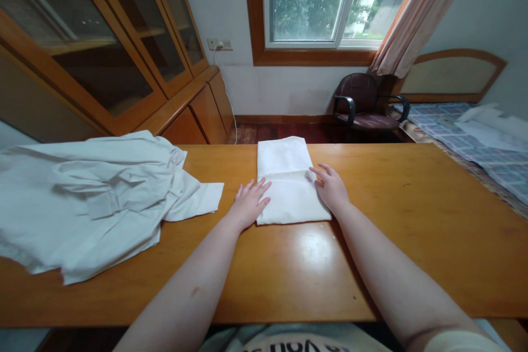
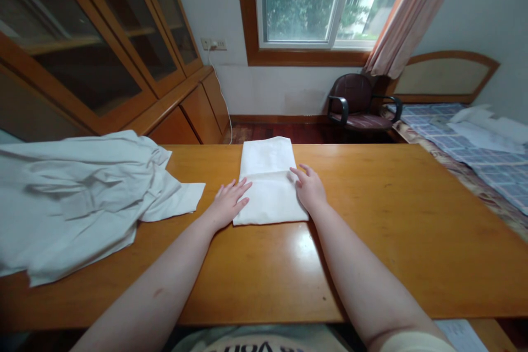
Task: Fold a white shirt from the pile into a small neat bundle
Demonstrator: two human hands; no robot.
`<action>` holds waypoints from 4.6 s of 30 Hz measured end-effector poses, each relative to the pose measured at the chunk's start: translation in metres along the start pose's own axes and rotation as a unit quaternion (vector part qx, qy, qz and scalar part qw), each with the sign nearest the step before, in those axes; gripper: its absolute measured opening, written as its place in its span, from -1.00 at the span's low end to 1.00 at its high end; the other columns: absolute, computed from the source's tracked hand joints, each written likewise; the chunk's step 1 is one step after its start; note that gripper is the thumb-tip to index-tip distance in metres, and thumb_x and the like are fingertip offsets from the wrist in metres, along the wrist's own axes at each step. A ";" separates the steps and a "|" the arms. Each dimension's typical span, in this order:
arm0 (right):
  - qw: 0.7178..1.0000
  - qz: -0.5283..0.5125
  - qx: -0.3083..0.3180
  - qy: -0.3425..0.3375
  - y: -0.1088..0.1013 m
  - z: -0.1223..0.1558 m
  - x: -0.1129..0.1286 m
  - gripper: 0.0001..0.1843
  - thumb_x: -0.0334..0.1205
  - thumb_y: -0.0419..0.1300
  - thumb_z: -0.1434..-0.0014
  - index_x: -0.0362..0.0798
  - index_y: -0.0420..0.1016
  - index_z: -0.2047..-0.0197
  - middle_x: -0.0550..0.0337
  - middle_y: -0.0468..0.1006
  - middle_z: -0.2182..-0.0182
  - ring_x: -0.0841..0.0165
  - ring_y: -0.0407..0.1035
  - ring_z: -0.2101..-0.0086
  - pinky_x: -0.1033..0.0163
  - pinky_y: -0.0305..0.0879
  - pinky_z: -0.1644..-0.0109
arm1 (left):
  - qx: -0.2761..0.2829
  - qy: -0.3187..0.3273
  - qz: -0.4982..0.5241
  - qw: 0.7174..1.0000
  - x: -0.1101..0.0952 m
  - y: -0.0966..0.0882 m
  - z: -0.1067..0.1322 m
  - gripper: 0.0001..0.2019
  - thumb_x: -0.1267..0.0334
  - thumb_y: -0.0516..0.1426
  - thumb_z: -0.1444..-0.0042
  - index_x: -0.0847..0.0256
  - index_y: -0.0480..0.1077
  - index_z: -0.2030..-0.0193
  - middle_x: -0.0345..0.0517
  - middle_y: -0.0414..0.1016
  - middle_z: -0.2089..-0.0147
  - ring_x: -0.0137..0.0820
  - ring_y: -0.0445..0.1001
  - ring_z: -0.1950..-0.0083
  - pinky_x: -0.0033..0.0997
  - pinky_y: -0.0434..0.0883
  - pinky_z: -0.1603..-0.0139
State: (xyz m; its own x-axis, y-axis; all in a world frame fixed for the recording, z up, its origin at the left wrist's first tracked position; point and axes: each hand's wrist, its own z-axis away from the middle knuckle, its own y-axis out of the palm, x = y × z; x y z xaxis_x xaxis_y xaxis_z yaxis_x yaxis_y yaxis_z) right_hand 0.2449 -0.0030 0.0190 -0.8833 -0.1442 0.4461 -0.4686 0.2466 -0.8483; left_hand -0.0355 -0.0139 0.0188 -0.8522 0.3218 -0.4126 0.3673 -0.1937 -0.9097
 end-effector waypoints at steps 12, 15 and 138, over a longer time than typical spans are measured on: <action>0.994 0.026 0.102 0.014 -0.006 0.000 0.004 -0.57 -0.16 -0.09 -0.26 0.12 0.41 -0.12 0.10 0.43 -0.01 0.19 0.31 0.04 0.13 0.18 -0.04 | -0.071 -0.020 -0.036 0.997 0.011 -0.013 0.003 -0.52 0.42 -0.10 -0.15 0.07 0.28 -0.20 -0.10 0.24 -0.28 -0.22 0.18 -0.29 -0.06 0.04 -0.30; 0.993 -0.004 0.115 0.037 -0.008 0.000 0.005 -0.56 -0.09 -0.03 -0.24 0.11 0.40 -0.14 0.06 0.42 0.03 0.24 0.36 0.12 0.20 0.22 0.03 | -0.070 -0.048 -0.064 0.994 0.016 -0.010 0.002 -0.50 0.32 -0.02 -0.16 0.09 0.19 -0.27 0.00 0.18 -0.31 -0.11 0.14 -0.31 0.01 0.06 -0.28; 0.975 -0.111 0.101 0.163 0.001 -0.001 0.012 -0.56 0.05 -0.09 -0.22 -0.04 0.47 0.37 0.14 0.54 0.43 0.32 0.36 0.40 0.31 0.08 0.41 | -0.083 -0.196 0.517 0.829 0.011 -0.011 0.003 -0.59 0.23 0.23 0.10 0.26 0.36 0.07 0.04 0.50 0.11 -0.32 0.50 0.16 -0.32 0.43 0.12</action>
State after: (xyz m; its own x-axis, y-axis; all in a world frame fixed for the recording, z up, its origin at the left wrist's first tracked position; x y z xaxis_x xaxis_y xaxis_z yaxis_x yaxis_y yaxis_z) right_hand 0.2340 -0.0034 0.0240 -0.7325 0.1489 0.6642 -0.6660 0.0449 -0.7446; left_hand -0.0500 -0.0113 0.0247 -0.0928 -0.2685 -0.9588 0.9956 -0.0376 -0.0858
